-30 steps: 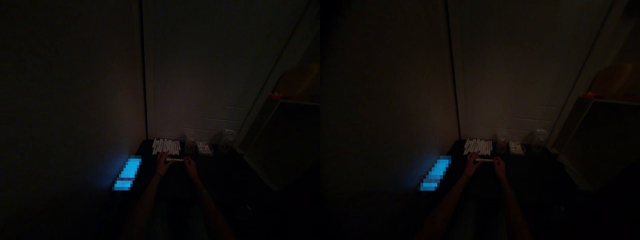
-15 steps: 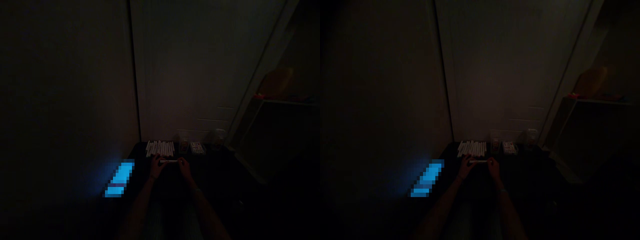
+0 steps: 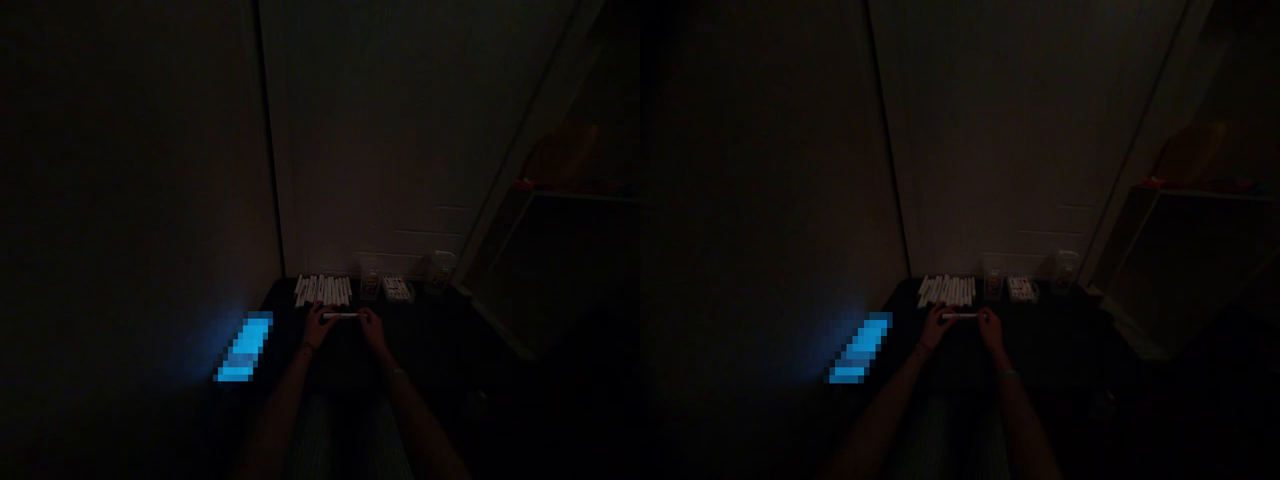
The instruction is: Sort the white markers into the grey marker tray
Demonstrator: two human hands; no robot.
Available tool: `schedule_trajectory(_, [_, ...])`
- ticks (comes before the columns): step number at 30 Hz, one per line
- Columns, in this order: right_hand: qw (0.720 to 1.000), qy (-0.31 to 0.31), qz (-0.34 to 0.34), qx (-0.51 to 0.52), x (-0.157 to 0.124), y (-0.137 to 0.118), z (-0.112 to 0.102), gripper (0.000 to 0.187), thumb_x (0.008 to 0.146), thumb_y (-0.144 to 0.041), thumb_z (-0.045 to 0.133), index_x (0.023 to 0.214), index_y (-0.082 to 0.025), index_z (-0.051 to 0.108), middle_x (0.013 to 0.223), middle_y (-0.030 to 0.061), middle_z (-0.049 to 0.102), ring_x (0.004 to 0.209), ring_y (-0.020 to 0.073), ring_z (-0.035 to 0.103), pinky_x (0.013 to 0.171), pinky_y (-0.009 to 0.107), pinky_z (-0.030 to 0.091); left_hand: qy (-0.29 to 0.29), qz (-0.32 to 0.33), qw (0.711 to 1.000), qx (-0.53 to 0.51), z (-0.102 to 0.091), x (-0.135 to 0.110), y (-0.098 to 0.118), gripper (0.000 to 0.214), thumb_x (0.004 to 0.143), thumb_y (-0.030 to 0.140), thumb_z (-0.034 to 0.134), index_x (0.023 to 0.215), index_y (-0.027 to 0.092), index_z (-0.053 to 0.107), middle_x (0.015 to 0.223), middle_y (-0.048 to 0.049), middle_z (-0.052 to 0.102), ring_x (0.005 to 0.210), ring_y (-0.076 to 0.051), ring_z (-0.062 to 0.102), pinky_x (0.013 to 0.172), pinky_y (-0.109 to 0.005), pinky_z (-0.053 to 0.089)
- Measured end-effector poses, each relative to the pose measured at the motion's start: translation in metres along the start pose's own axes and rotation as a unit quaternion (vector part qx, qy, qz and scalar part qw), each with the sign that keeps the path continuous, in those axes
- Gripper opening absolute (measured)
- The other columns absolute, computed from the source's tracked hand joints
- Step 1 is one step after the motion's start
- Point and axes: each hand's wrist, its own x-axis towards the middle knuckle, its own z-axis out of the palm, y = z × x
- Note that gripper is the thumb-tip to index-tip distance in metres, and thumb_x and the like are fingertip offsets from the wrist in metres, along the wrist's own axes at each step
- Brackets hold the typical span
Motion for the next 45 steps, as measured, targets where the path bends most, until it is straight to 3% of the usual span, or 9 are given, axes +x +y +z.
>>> schedule_trajectory(11, [1.000,-0.001,-0.003,0.008,0.002,0.002,0.000,0.029,0.078,-0.035,0.036,0.078,-0.017,0.059,0.073,0.0010,0.060,0.070,0.0144,0.054,0.063,0.021,0.037,0.010,-0.016,1.000,-0.003,0.004,-0.001,-0.009,0.033,0.068,0.043,0.062,0.095,0.025,0.064,0.123,-0.0046,0.045,0.118,-0.021,0.040,0.102,-0.037,0.029])
schedule_trajectory(20, [1.000,-0.002,-0.011,0.006,0.002,0.004,0.000,0.030,0.079,-0.034,0.034,0.079,-0.017,0.058,0.074,0.0011,0.060,0.072,0.0145,0.054,0.064,0.021,0.038,0.009,-0.017,1.000,0.002,0.004,0.000,-0.008,0.034,0.067,0.045,0.061,0.094,0.024,0.064,0.120,-0.0045,0.048,0.117,-0.021,0.041,0.101,-0.037,0.029])
schedule_trajectory(26, [1.000,0.008,-0.006,0.007,0.000,0.005,0.000,0.030,0.078,-0.036,0.036,0.080,-0.017,0.059,0.076,0.0014,0.061,0.072,0.0145,0.054,0.065,0.021,0.038,0.020,0.046,0.998,0.047,-0.001,0.000,0.000,0.020,0.070,0.041,0.060,0.082,0.027,0.066,0.125,0.0000,0.047,0.122,-0.021,0.031,0.104,-0.040,0.024])
schedule_trajectory(31, [1.000,0.006,-0.013,0.002,0.000,0.003,-0.001,0.030,0.079,-0.035,0.034,0.079,-0.017,0.059,0.075,0.0010,0.061,0.071,0.0141,0.054,0.065,0.021,0.038,0.041,0.052,0.996,0.065,-0.002,-0.001,0.004,0.017,0.069,0.040,0.061,0.080,0.027,0.066,0.132,0.0022,0.039,0.123,-0.022,0.027,0.104,-0.042,0.022])
schedule_trajectory(45, [1.000,0.001,-0.004,0.000,0.000,-0.001,-0.001,0.032,0.078,-0.037,0.035,0.079,-0.017,0.059,0.074,0.0012,0.060,0.070,0.0141,0.053,0.064,0.021,0.037,0.013,0.029,0.999,0.038,-0.004,0.000,0.006,0.019,0.069,0.040,0.061,0.081,0.026,0.065,0.121,0.0014,0.052,0.123,-0.021,0.027,0.105,-0.042,0.020])
